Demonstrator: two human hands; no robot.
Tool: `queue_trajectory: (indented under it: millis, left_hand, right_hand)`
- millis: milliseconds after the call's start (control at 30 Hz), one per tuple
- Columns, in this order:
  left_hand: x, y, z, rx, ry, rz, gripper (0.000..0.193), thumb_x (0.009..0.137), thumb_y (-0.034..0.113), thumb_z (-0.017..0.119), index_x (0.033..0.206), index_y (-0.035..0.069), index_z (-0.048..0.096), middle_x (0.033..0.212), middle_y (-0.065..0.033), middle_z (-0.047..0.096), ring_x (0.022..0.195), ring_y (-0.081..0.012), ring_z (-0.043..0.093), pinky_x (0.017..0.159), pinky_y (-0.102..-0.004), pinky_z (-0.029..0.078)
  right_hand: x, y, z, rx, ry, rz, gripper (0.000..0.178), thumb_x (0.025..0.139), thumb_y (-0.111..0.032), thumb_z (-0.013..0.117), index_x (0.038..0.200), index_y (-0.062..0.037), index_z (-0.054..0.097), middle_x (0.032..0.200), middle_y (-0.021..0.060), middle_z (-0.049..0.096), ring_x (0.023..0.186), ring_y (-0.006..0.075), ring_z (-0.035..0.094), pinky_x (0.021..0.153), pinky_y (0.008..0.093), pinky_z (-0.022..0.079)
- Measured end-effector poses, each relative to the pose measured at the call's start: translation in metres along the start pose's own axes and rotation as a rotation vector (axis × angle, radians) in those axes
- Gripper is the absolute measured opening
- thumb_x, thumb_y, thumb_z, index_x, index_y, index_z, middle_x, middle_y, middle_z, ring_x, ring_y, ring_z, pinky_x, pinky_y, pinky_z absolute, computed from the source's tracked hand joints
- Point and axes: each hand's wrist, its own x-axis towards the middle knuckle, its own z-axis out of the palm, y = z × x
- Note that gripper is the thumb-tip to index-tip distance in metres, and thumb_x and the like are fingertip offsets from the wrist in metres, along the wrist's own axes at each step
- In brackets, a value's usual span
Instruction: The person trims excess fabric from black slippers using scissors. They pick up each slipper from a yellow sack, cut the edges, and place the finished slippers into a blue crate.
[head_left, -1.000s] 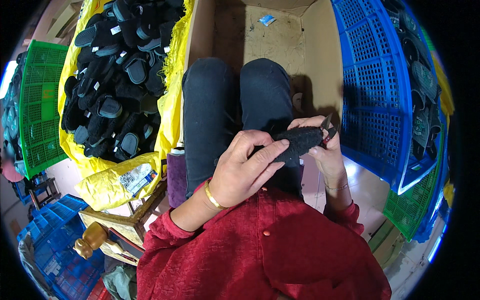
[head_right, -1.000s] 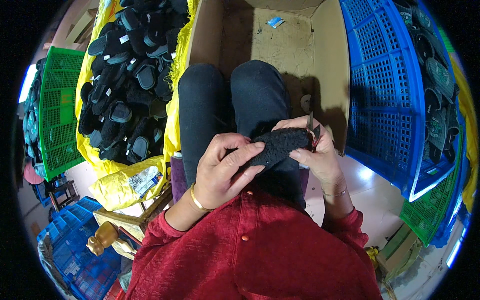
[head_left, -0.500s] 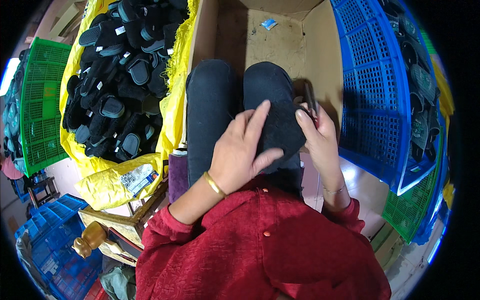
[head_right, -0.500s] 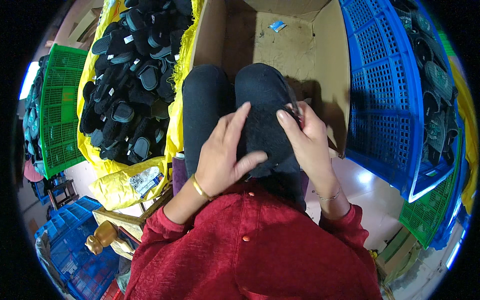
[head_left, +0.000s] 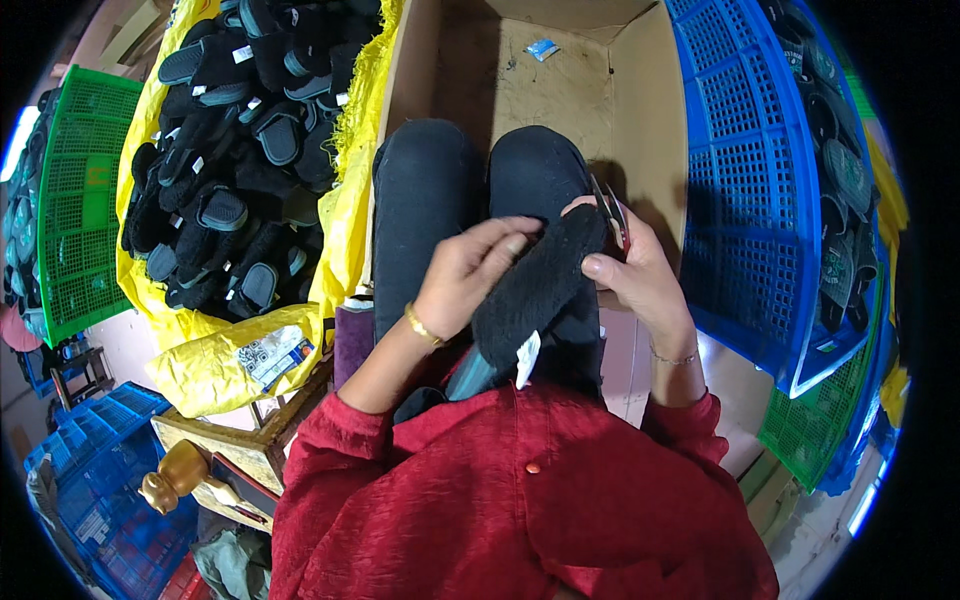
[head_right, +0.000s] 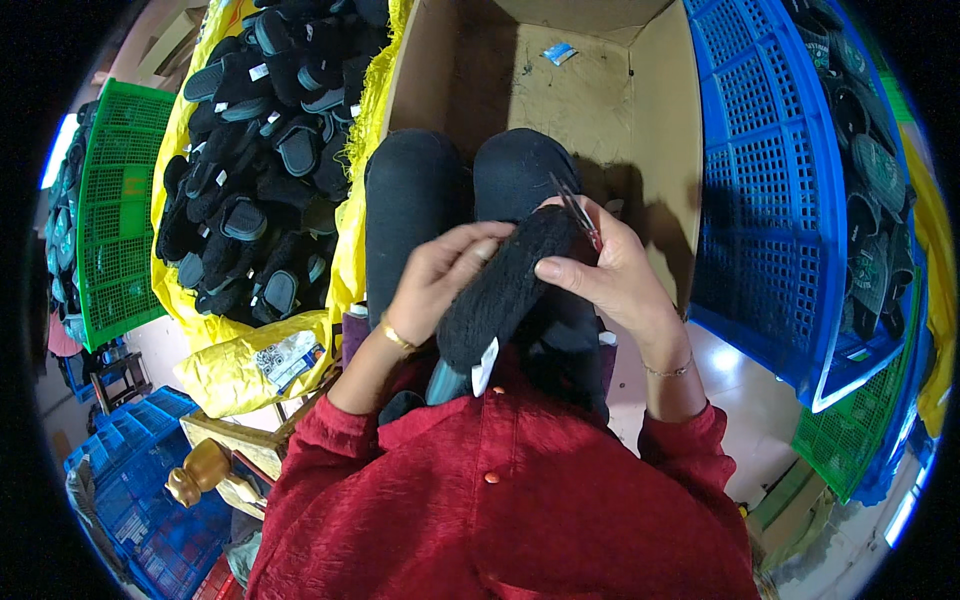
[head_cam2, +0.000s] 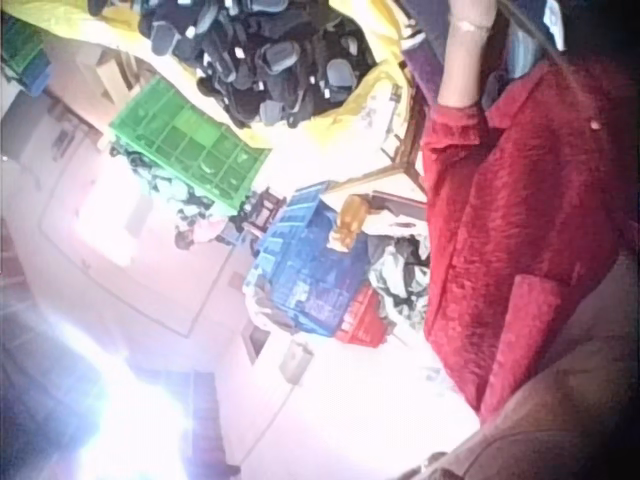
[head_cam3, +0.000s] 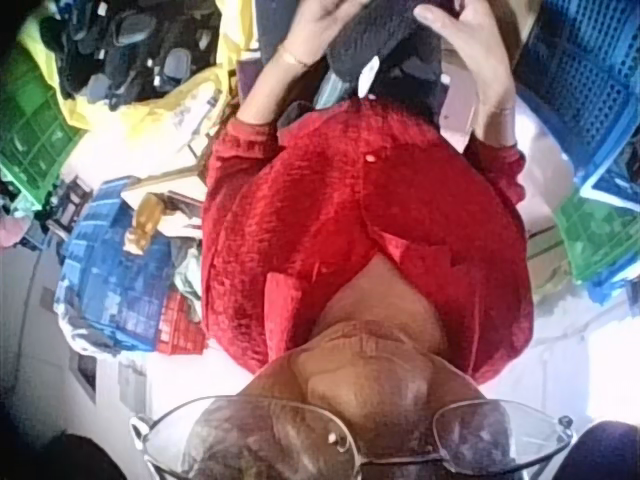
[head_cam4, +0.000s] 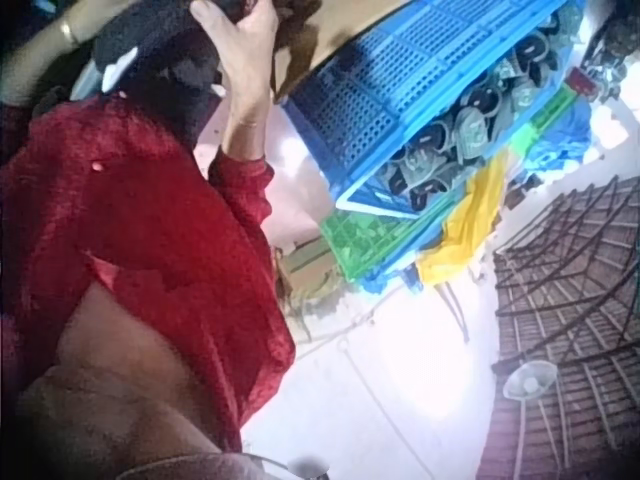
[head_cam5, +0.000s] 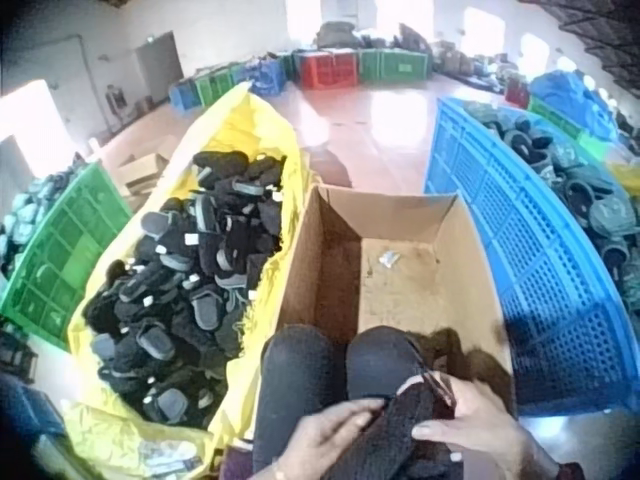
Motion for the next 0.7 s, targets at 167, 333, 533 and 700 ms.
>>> queue_trajectory:
  millis: [167, 333, 533, 700]
  left_hand:
    - [-0.012, 0.038, 0.003, 0.141, 0.088, 0.176, 0.029, 0.080, 0.016, 0.068, 0.103, 0.001, 0.059, 0.094, -0.0078, 0.058, 0.086, -0.0165, 0.056, 0.078, -0.0263, 0.045]
    - [-0.010, 0.039, 0.005, 0.157, 0.169, 0.272, 0.021, 0.078, 0.009, 0.069, 0.095, 0.000, 0.061, 0.091, -0.0083, 0.060, 0.084, -0.0179, 0.057, 0.076, -0.0269, 0.045]
    - [-0.010, 0.032, 0.008, -0.024, 0.182, 0.145, 0.010, 0.082, 0.003, 0.063, 0.091, 0.000, 0.063, 0.090, -0.0084, 0.062, 0.084, -0.0169, 0.057, 0.078, -0.0269, 0.045]
    - [-0.015, 0.040, 0.006, 0.081, 0.151, 0.169, 0.023, 0.077, 0.005, 0.068, 0.098, -0.001, 0.061, 0.099, -0.0107, 0.061, 0.093, -0.0195, 0.058, 0.084, -0.0282, 0.044]
  right_hand:
    - [-0.003, -0.001, 0.009, 0.017, 0.045, 0.105, 0.044, 0.078, -0.012, 0.071, 0.115, -0.0003, 0.051, 0.097, 0.0001, 0.056, 0.088, 0.0056, 0.051, 0.080, 0.0203, 0.042]
    - [-0.002, 0.001, 0.015, 0.031, 0.069, 0.066, 0.040, 0.078, -0.013, 0.072, 0.111, -0.0027, 0.052, 0.086, -0.0026, 0.055, 0.071, 0.0028, 0.048, 0.062, 0.0175, 0.042]
    - [-0.004, 0.009, 0.018, 0.089, 0.135, 0.072, 0.037, 0.078, -0.015, 0.071, 0.108, -0.0042, 0.053, 0.078, -0.0030, 0.053, 0.058, 0.0026, 0.044, 0.048, 0.0170, 0.037]
    - [-0.003, 0.005, 0.020, 0.076, 0.147, 0.083, 0.038, 0.077, -0.017, 0.072, 0.108, -0.0035, 0.053, 0.076, -0.0020, 0.054, 0.058, 0.0028, 0.045, 0.049, 0.0172, 0.038]
